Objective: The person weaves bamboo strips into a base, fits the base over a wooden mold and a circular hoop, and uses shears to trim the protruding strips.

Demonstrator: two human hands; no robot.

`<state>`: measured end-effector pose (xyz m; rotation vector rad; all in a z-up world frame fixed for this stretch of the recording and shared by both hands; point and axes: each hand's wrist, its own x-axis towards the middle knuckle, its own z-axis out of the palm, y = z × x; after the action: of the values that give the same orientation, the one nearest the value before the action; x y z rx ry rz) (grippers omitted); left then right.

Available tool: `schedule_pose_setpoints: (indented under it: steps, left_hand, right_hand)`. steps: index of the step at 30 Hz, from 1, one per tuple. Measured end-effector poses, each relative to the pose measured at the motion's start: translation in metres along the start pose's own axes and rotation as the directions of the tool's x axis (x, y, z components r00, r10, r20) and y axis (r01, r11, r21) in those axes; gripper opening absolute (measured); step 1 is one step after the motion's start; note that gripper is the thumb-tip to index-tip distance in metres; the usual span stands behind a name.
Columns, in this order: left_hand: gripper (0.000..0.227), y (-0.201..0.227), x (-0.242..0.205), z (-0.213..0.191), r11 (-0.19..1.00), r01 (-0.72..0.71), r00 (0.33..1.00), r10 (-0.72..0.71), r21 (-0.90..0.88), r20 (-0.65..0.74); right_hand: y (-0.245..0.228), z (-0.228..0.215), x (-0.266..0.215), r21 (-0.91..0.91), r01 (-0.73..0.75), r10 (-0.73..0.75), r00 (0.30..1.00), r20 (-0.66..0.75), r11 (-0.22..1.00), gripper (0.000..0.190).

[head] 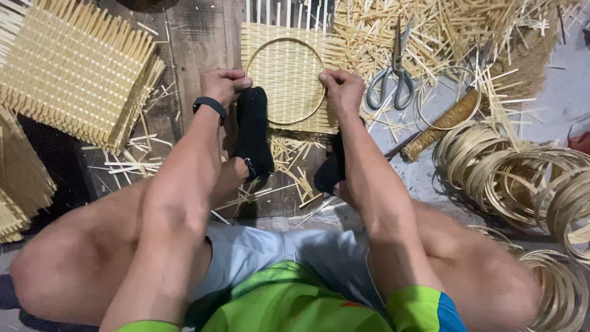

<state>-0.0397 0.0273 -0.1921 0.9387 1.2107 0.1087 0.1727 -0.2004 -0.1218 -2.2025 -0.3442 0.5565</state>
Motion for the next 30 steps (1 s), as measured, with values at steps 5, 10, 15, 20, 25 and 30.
schedule_pose_setpoints:
  steps: [5, 10, 15, 20, 25, 30]
  left_hand:
    - [0.022, 0.010, -0.019, 0.004, 0.950, -0.126, 0.983, 0.158, 0.287, -0.092]
    - [0.018, 0.010, -0.021, 0.012, 0.888, -0.211, 0.946, 0.291, 0.410, -0.145]
    - [0.018, 0.015, -0.017, 0.005, 0.874, -0.177, 0.960, 0.254, 0.452, -0.116]
    - [0.016, 0.061, -0.032, 0.011, 0.885, -0.018, 0.998, 0.041, 0.465, -0.039]
    - [0.027, 0.092, -0.029, 0.061, 0.376, -0.445, 0.843, 0.483, 0.813, 0.238]
    - [0.025, 0.067, 0.019, 0.092, 0.007, -0.808, 0.387, 0.760, 0.589, 0.522]
  right_hand:
    - [-0.001, -0.005, 0.006, 0.094, -0.144, 0.135, 0.986, 0.101, 0.985, 0.021]
    - [0.020, -0.006, 0.022, 0.034, 0.024, -0.028, 0.991, 0.131, 0.999, 0.021]
    - [0.035, -0.005, 0.040, 0.074, 0.081, -0.095, 0.971, 0.218, 0.994, 0.016]
    - [-0.014, -0.024, 0.035, -0.048, 0.106, -0.084, 0.940, 0.332, 0.993, 0.018]
    - [-0.078, 0.010, -0.029, -0.379, 0.745, -0.437, 0.643, 0.629, 0.549, 0.090]
    - [-0.039, 0.051, -0.055, -0.398, 0.884, -0.525, 0.467, 0.712, 0.246, 0.098]
